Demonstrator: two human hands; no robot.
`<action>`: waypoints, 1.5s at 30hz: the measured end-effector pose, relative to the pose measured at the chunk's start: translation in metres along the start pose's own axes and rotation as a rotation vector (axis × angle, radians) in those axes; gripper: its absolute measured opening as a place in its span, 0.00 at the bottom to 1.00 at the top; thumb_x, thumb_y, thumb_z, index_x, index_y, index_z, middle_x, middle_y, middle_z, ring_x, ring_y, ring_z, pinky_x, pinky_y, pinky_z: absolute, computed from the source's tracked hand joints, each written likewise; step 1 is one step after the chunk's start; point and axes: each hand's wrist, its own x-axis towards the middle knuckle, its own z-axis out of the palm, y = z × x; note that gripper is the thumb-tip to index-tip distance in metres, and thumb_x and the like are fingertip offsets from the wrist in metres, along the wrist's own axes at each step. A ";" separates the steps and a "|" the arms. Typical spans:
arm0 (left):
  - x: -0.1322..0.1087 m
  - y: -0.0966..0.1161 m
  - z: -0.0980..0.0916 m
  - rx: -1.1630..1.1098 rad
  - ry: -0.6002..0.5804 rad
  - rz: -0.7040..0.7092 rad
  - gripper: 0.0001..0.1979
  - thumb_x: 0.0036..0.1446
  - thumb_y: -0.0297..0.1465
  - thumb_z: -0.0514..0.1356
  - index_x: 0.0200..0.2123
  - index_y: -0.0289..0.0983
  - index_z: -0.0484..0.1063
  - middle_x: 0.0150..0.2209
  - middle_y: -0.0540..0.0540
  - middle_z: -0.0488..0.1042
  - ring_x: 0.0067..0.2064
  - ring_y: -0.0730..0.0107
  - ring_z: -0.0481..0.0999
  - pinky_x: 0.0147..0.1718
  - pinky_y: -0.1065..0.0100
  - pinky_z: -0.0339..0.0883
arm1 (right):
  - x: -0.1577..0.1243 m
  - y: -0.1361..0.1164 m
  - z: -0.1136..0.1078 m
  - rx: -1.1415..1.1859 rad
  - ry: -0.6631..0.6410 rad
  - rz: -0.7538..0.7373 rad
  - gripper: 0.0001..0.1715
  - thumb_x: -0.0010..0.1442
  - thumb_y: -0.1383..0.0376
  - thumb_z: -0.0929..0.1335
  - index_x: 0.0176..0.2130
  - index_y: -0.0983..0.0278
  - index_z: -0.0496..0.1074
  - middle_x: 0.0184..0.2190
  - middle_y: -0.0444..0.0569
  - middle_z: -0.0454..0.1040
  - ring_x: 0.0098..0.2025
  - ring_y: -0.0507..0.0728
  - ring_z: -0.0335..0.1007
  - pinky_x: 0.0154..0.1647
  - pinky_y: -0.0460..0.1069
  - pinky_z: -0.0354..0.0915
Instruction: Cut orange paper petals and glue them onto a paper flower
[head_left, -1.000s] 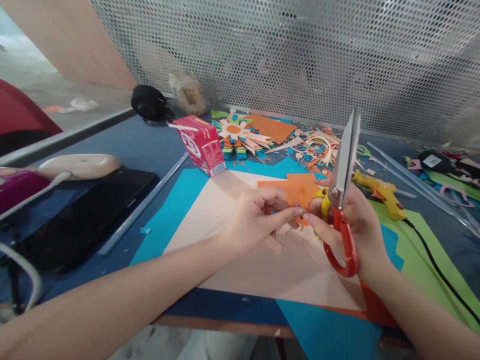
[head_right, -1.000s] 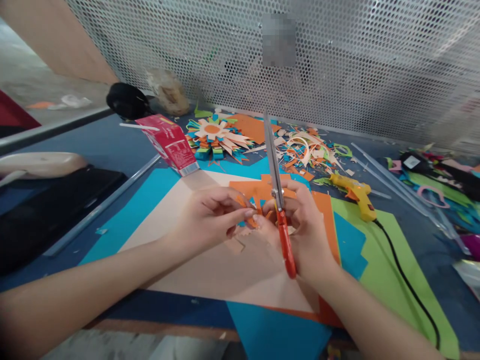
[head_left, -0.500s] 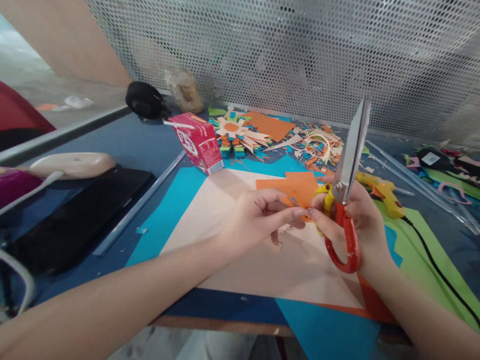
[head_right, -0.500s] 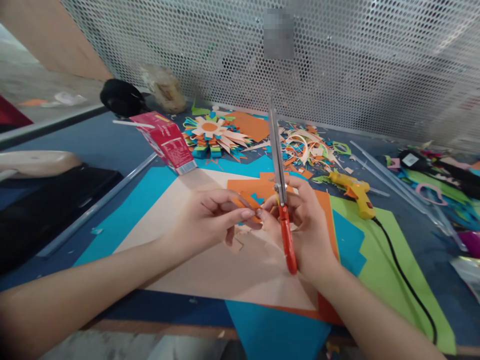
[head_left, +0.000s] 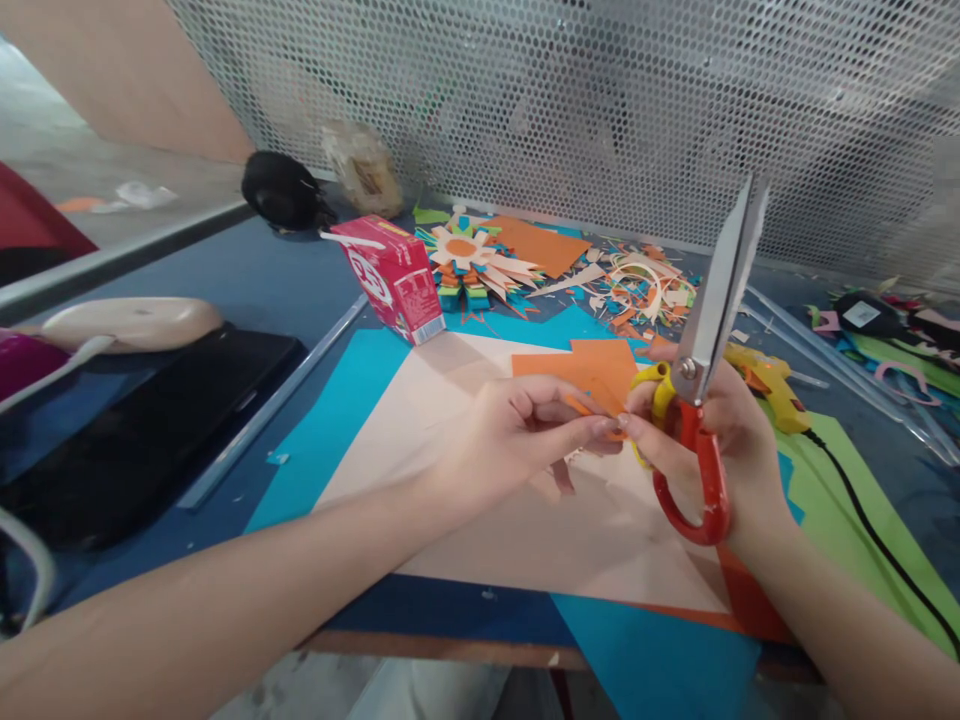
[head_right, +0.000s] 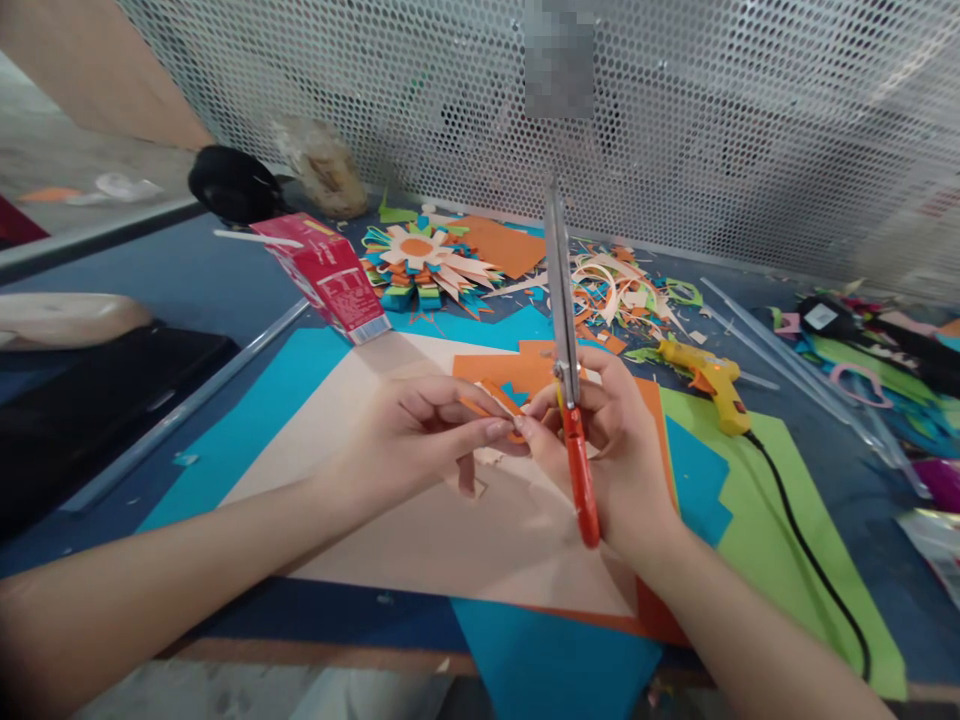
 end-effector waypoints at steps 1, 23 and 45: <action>0.000 0.000 0.000 0.001 -0.002 -0.007 0.07 0.50 0.32 0.64 0.30 0.34 0.72 0.31 0.45 0.81 0.31 0.65 0.81 0.15 0.77 0.71 | 0.000 0.000 0.000 0.003 -0.002 -0.001 0.23 0.47 0.73 0.72 0.41 0.57 0.64 0.24 0.36 0.72 0.21 0.47 0.67 0.19 0.43 0.65; -0.002 0.003 0.000 0.127 0.054 0.148 0.09 0.53 0.35 0.62 0.30 0.35 0.69 0.25 0.48 0.78 0.26 0.73 0.78 0.16 0.80 0.68 | -0.001 0.000 0.002 -0.014 -0.009 0.009 0.24 0.47 0.72 0.72 0.42 0.57 0.64 0.23 0.36 0.71 0.23 0.49 0.69 0.20 0.44 0.65; -0.003 0.007 0.001 0.151 0.085 0.230 0.06 0.56 0.32 0.59 0.30 0.36 0.69 0.27 0.50 0.77 0.26 0.75 0.77 0.19 0.77 0.69 | -0.004 0.000 0.001 0.014 -0.053 0.028 0.25 0.47 0.72 0.72 0.43 0.57 0.64 0.24 0.37 0.70 0.23 0.49 0.66 0.22 0.45 0.65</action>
